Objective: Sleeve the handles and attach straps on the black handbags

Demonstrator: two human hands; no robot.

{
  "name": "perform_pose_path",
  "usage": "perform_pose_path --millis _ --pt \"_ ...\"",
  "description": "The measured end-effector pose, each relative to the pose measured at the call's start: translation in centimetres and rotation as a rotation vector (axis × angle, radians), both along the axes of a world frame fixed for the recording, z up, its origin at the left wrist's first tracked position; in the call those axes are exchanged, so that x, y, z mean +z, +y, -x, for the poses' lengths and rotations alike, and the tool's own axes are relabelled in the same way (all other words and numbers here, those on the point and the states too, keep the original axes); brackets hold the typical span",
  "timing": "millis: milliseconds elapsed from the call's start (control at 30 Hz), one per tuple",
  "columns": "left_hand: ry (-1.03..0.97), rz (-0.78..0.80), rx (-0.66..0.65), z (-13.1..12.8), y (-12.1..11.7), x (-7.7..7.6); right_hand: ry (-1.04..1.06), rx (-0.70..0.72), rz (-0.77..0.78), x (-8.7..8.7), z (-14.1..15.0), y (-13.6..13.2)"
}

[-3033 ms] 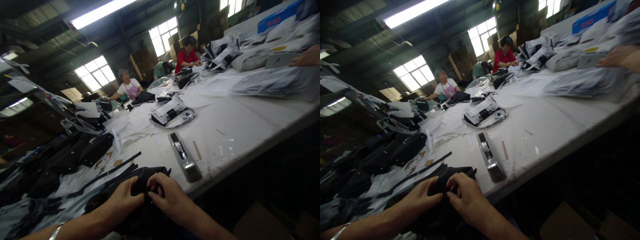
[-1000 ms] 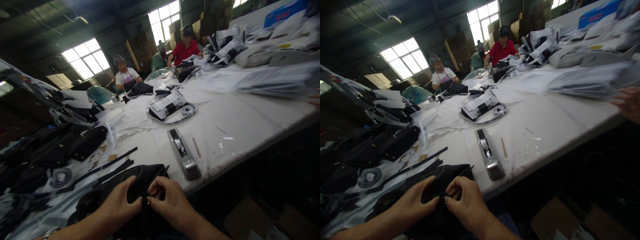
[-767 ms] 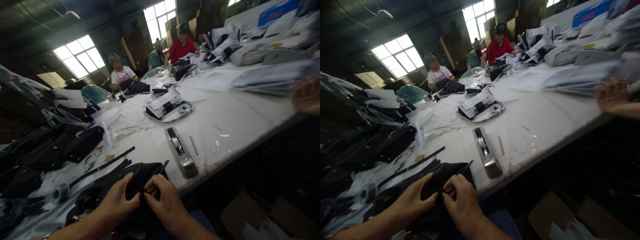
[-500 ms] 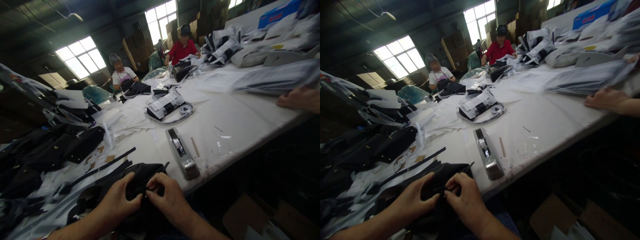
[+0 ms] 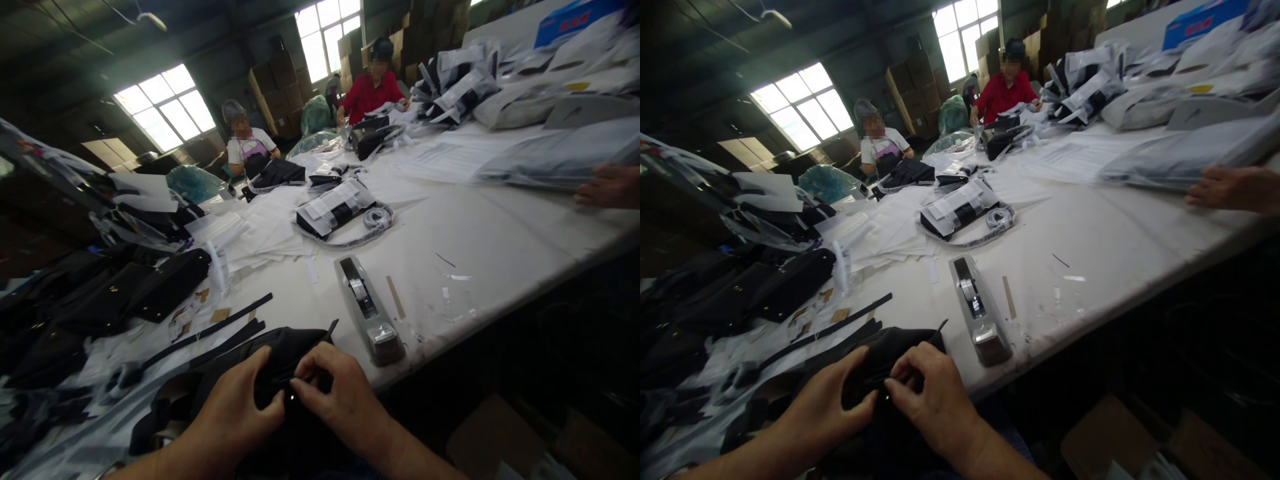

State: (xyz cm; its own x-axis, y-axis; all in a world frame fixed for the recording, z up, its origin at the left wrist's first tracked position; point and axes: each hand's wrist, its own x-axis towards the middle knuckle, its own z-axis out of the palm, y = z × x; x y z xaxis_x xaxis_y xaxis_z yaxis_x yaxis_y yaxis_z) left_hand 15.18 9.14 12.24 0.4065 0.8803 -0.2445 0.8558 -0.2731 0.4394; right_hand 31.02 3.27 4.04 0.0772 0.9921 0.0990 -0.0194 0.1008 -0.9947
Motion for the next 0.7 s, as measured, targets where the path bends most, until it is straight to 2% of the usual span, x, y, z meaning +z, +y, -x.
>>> perform_pose_path --millis 133,467,600,700 --pt "0.003 0.006 -0.011 0.0 0.0 -0.4 0.039 0.008 -0.007 -0.4 0.4 0.0" --pt "0.001 -0.136 -0.042 0.8 0.5 -2.0 -0.014 -0.05 -0.066 -1.8 1.6 0.5" --pt "-0.064 -0.075 0.017 0.6 0.8 -1.5 0.01 -0.086 -0.061 -1.8 1.5 0.4" --pt "-0.105 0.013 -0.029 0.8 1.0 -1.0 0.043 -0.104 -0.044 -1.7 1.7 0.1"
